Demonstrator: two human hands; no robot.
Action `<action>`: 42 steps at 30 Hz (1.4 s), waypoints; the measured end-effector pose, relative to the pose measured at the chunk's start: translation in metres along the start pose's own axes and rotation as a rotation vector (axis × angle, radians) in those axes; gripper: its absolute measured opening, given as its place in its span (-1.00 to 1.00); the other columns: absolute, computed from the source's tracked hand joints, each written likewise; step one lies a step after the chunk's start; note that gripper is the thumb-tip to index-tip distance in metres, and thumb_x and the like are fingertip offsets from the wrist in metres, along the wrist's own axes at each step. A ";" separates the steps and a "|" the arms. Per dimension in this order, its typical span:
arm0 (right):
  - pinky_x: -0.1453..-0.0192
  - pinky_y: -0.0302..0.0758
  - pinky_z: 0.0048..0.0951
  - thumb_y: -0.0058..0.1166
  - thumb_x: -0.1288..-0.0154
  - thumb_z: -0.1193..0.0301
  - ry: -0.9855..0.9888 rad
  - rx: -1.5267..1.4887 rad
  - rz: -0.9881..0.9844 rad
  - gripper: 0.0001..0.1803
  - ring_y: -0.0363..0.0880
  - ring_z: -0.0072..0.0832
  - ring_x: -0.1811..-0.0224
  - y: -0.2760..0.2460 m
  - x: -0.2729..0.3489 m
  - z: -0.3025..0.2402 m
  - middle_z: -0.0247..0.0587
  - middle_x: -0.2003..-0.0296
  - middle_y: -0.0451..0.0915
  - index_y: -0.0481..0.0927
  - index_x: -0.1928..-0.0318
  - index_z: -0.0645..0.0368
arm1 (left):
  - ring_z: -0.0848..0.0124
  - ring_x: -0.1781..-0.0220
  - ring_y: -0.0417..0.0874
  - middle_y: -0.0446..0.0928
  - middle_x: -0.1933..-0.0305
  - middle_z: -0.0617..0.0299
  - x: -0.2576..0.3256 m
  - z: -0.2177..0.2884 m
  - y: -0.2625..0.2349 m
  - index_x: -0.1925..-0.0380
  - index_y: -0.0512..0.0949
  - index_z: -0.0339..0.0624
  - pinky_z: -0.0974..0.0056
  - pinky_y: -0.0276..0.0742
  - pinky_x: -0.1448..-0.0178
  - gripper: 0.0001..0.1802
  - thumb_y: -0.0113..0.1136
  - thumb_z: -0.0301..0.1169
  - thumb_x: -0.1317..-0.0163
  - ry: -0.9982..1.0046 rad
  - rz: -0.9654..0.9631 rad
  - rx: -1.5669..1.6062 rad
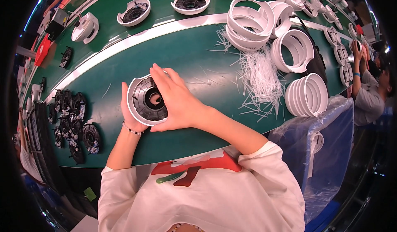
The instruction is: Assembling LED PCB modules and housing components into light fixture units on a factory production line.
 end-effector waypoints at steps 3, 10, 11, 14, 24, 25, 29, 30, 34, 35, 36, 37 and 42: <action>-0.20 0.06 -0.13 0.40 0.57 0.16 -0.014 0.055 -0.072 0.21 0.00 0.08 -0.17 0.003 -0.004 -0.006 0.19 -0.16 0.01 0.00 -0.14 0.41 | 0.22 0.00 0.44 0.39 0.01 0.07 0.002 0.001 0.002 0.00 0.31 -0.24 0.14 0.38 -0.06 -0.21 -0.40 0.25 -0.11 -0.043 -0.035 -0.042; -0.15 0.13 -0.12 0.38 0.56 0.16 -0.051 0.076 -0.083 0.14 0.03 0.05 -0.15 0.007 -0.008 -0.007 0.14 -0.14 0.04 0.06 -0.11 0.38 | 0.22 0.02 0.45 0.40 0.03 0.04 0.003 0.007 -0.009 0.01 0.31 -0.26 0.16 0.39 -0.06 -0.34 -0.21 0.08 -0.08 0.009 -0.061 -0.064; -0.13 0.14 -0.12 0.36 0.58 0.17 -0.019 0.077 -0.015 0.14 0.05 0.03 -0.14 0.008 -0.006 -0.005 0.12 -0.14 0.05 0.06 -0.11 0.38 | 0.20 0.01 0.44 0.40 0.02 0.05 0.002 0.010 -0.006 0.01 0.31 -0.25 0.14 0.36 -0.09 -0.36 -0.13 0.02 -0.03 0.058 -0.079 -0.085; -0.13 0.11 -0.12 0.37 0.57 0.18 0.020 0.067 0.091 0.19 0.09 0.00 -0.14 0.010 0.002 -0.010 0.07 -0.15 0.07 0.00 -0.16 0.30 | 0.19 -0.02 0.42 0.36 -0.01 0.03 0.008 0.005 0.000 -0.02 0.27 -0.28 0.17 0.34 -0.11 -0.33 -0.07 -0.09 0.09 0.055 -0.063 -0.124; -0.25 -0.04 -0.13 0.30 0.25 0.26 -0.009 0.161 0.395 0.02 -0.06 0.00 -0.25 -0.056 0.031 -0.018 0.09 -0.21 -0.03 -0.02 -0.21 0.25 | 0.16 0.00 0.42 0.40 0.05 -0.04 -0.037 0.102 0.001 0.08 0.30 -0.38 0.11 0.34 -0.12 -0.54 -0.20 -0.22 -0.14 0.299 0.193 -0.103; -0.24 -0.01 -0.16 0.30 0.25 0.29 -0.001 0.188 0.460 -0.03 0.00 -0.05 -0.24 -0.073 0.044 -0.016 0.06 -0.20 0.04 0.04 -0.19 0.24 | 0.17 -0.03 0.39 0.39 0.03 -0.04 -0.048 0.129 -0.010 0.09 0.30 -0.38 0.10 0.27 -0.17 -0.56 -0.23 -0.24 -0.17 0.402 0.252 -0.168; 0.04 0.33 -0.32 0.20 0.26 0.56 0.169 0.593 0.795 -0.60 0.42 -0.22 0.15 -0.133 0.109 -0.016 -0.11 0.20 0.49 0.49 0.25 0.25 | 0.14 -0.06 0.37 0.35 -0.03 0.00 -0.107 0.215 -0.052 0.07 0.29 -0.32 0.04 0.22 -0.18 -0.60 -0.18 -0.26 -0.18 0.665 0.407 -0.209; 0.08 0.34 -0.33 0.18 0.25 0.59 0.206 0.676 0.838 -0.64 0.42 -0.24 0.19 -0.143 0.125 -0.016 -0.14 0.25 0.50 0.50 0.29 0.24 | 0.15 -0.07 0.36 0.36 -0.03 0.00 -0.133 0.233 -0.067 0.08 0.31 -0.30 0.05 0.20 -0.19 -0.61 -0.17 -0.27 -0.17 0.643 0.371 -0.206; 0.15 0.35 -0.36 0.19 0.26 0.59 0.343 0.887 0.958 -0.70 0.42 -0.28 0.27 -0.169 0.167 -0.009 -0.22 0.35 0.49 0.52 0.37 0.19 | 0.29 0.21 0.53 0.51 0.21 0.18 -0.183 0.326 -0.155 0.16 0.40 -0.20 0.26 0.50 0.20 -0.64 -0.15 -0.17 -0.21 0.397 0.066 -0.435; 0.12 0.33 -0.34 0.21 0.25 0.55 0.384 0.910 0.980 -0.69 0.41 -0.27 0.23 -0.177 0.175 -0.006 -0.22 0.32 0.48 0.52 0.35 0.18 | 0.29 0.22 0.53 0.51 0.20 0.19 -0.190 0.334 -0.162 0.15 0.40 -0.19 0.26 0.49 0.19 -0.64 -0.14 -0.17 -0.22 0.520 0.320 -0.419; 0.08 0.30 -0.33 0.22 0.25 0.51 0.422 0.917 1.000 -0.67 0.38 -0.26 0.19 -0.182 0.179 0.000 -0.22 0.28 0.47 0.51 0.32 0.19 | 0.28 0.22 0.55 0.50 0.16 0.14 -0.186 0.353 -0.169 0.15 0.39 -0.26 0.25 0.52 0.16 -0.68 -0.13 -0.25 -0.23 0.632 0.425 -0.454; 0.04 0.27 -0.31 0.24 0.24 0.46 0.460 0.949 0.996 -0.62 0.36 -0.25 0.14 -0.187 0.182 0.006 -0.22 0.22 0.45 0.50 0.28 0.20 | 0.26 0.21 0.54 0.48 0.14 0.09 -0.187 0.347 -0.166 0.12 0.37 -0.35 0.26 0.50 0.15 -0.60 -0.06 -0.23 -0.20 0.741 0.553 -0.528; 0.07 0.24 -0.28 0.20 0.15 0.37 0.583 1.044 0.978 -0.67 0.35 -0.26 0.18 -0.215 0.195 0.024 -0.24 0.25 0.47 0.51 0.30 0.22 | 0.16 -0.17 0.23 0.14 -0.15 -0.19 -0.133 0.271 -0.069 -0.12 -0.04 -0.54 0.21 0.11 -0.21 -0.25 -0.01 -0.19 -0.13 1.037 0.831 -0.996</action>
Point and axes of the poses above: each hand's wrist, its own x-axis away from the middle knuckle, its own y-axis out of the palm, z = x × y, the point moved 7 cm from there along -x, towards the middle knuckle
